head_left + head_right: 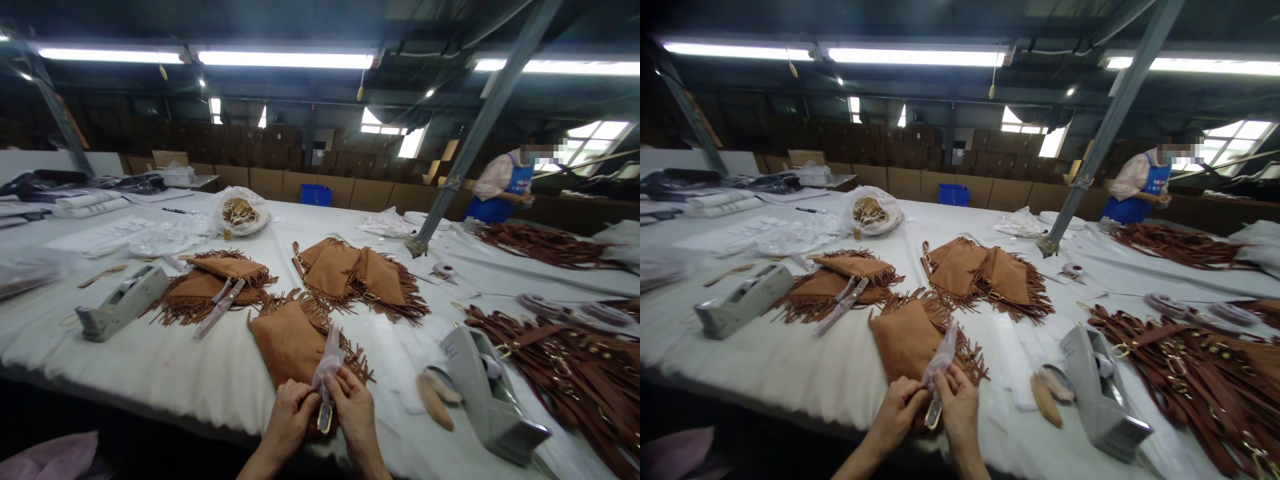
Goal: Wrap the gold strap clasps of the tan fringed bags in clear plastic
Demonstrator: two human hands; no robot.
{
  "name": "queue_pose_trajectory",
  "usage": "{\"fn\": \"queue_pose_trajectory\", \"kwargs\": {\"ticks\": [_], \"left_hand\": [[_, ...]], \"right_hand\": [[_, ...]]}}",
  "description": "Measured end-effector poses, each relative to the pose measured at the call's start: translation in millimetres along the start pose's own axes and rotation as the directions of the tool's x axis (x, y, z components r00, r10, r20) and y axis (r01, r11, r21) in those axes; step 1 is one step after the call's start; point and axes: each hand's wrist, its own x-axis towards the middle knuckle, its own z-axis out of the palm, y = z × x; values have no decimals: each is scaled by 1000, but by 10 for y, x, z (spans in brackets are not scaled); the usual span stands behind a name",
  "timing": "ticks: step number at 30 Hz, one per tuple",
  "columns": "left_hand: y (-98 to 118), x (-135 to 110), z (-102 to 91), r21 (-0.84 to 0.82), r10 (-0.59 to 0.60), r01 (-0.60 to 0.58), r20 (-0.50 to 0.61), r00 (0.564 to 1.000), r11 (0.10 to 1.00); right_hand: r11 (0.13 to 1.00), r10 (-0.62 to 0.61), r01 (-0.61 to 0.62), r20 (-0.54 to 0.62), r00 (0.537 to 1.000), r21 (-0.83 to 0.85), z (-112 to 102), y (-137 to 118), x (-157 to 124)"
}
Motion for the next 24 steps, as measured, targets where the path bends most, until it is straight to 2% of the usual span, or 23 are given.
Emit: {"fn": "queue_pose_trajectory", "kwargs": {"ticks": [5,13,19,24], "left_hand": [[-32,-17,-17,4,39,-39,13,999,999],[-44,-32,-41,-39,36,-36,20,999,999],[-42,-18,-34,43,38,-40,38,999,998],[-4,-101,-180,-6,2,-2,-12,1000,1000]], "right_hand": [[1000,-5,5,54,999,-4,-17,-47,-42],[994,-36,40,44,998,-100,-37,-163,-128],[924,-87,136,150,985,-357,-57,10,-121],[908,-96,162,185,978,-387,-79,-12,-98]]}}
